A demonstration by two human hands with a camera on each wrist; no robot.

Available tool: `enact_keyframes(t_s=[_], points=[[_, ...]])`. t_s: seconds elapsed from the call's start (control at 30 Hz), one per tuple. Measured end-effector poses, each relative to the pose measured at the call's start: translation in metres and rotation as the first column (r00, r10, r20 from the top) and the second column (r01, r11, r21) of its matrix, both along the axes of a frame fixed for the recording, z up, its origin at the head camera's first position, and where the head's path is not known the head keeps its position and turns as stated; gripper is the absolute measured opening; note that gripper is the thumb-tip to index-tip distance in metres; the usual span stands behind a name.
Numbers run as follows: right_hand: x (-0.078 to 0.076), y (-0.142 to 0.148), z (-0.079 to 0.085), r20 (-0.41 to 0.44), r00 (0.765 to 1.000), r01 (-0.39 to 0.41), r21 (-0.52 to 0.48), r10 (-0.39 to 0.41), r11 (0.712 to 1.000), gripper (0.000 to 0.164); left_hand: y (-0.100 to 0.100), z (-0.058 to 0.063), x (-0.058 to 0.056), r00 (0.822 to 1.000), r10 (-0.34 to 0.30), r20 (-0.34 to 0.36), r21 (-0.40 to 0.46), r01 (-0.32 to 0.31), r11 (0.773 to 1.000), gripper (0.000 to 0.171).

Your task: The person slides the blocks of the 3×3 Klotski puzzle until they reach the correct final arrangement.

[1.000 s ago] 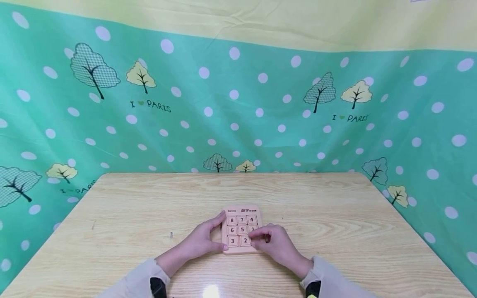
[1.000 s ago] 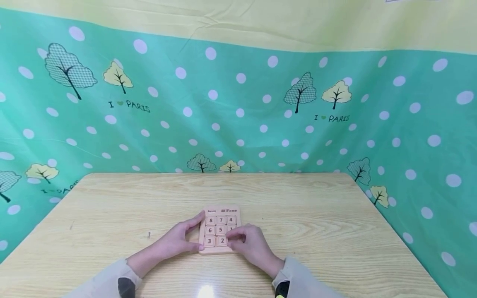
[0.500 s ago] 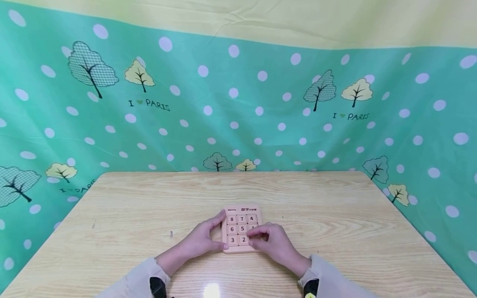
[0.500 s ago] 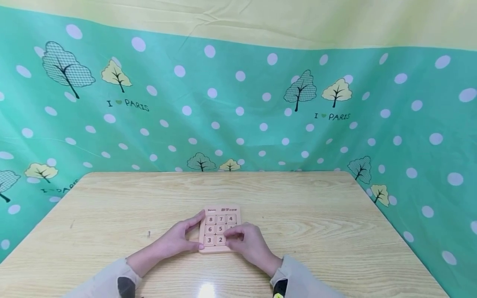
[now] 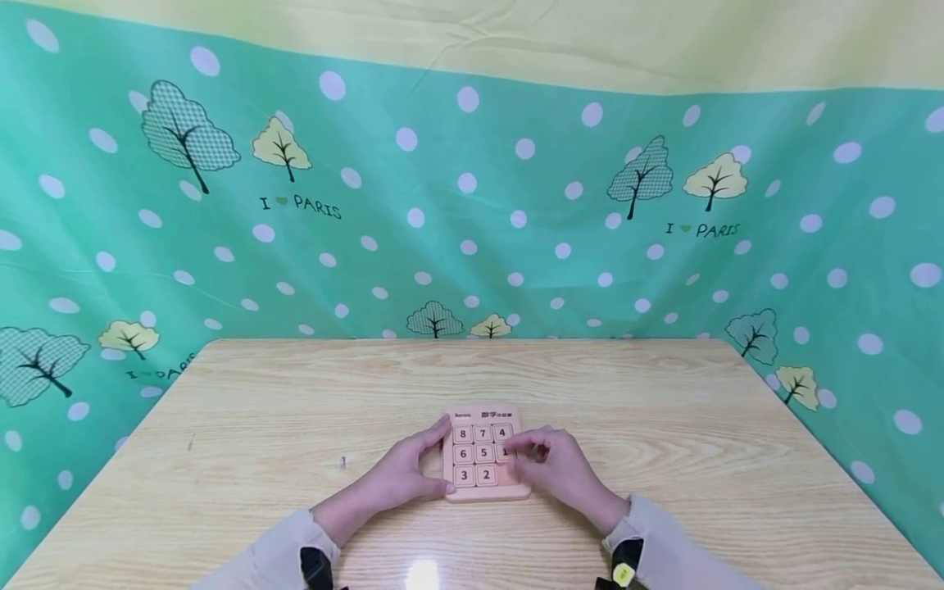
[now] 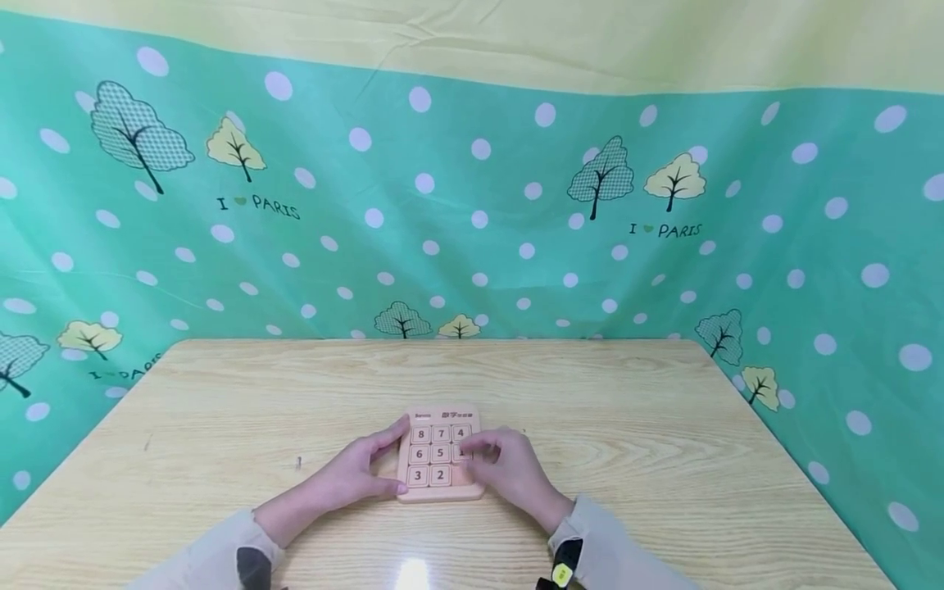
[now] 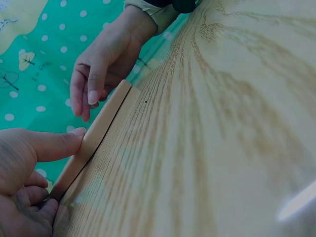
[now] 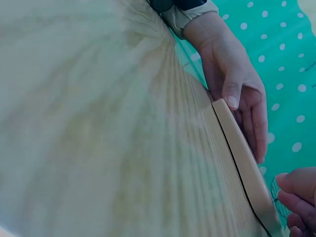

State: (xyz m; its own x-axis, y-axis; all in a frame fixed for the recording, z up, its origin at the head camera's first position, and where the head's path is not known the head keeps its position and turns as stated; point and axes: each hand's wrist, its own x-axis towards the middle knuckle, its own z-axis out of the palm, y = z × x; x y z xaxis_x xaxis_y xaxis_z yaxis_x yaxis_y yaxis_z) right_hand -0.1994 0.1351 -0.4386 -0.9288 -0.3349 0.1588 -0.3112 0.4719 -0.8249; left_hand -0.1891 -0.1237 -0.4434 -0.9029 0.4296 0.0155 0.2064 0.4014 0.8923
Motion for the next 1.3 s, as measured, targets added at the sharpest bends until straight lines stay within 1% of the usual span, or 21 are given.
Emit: enact_keyframes(t_s=[0.2, 0.4, 0.57, 0.7, 1.0, 1.3], points=[[-0.009, 0.003, -0.003, 0.024, 0.999, 0.028, 0.004, -0.028, 1.000, 0.024, 0.000, 0.001, 0.000, 1.000, 0.004, 0.002, -0.004, -0.004, 1.000, 0.092], [-0.013, 0.004, -0.005, 0.025, 0.999, 0.038, 0.000, -0.038, 0.999, 0.024, 0.000, 0.000, 0.000, 1.000, 0.002, 0.013, 0.003, -0.003, 1.000, 0.093], [-0.013, 0.004, -0.006, 0.017, 1.000, 0.024, -0.003, -0.024, 1.000, 0.024, 0.000, -0.001, 0.000, 1.000, 0.003, 0.017, 0.008, -0.004, 1.000, 0.094], [-0.013, 0.005, -0.007, 0.021, 0.999, 0.027, -0.008, -0.027, 1.000, 0.024, 0.000, 0.000, 0.000, 1.000, 0.007, 0.015, 0.005, -0.007, 1.000, 0.094], [-0.014, 0.004, -0.006, 0.015, 1.000, 0.026, -0.013, -0.025, 1.000, 0.020, -0.001, 0.000, 0.000, 1.000, 0.008, 0.006, 0.003, -0.008, 1.000, 0.094], [-0.013, 0.005, -0.005, -0.009, 0.999, 0.036, 0.009, -0.036, 0.999, 0.018, 0.000, -0.001, -0.001, 1.000, 0.003, 0.002, -0.006, -0.003, 1.000, 0.094]])
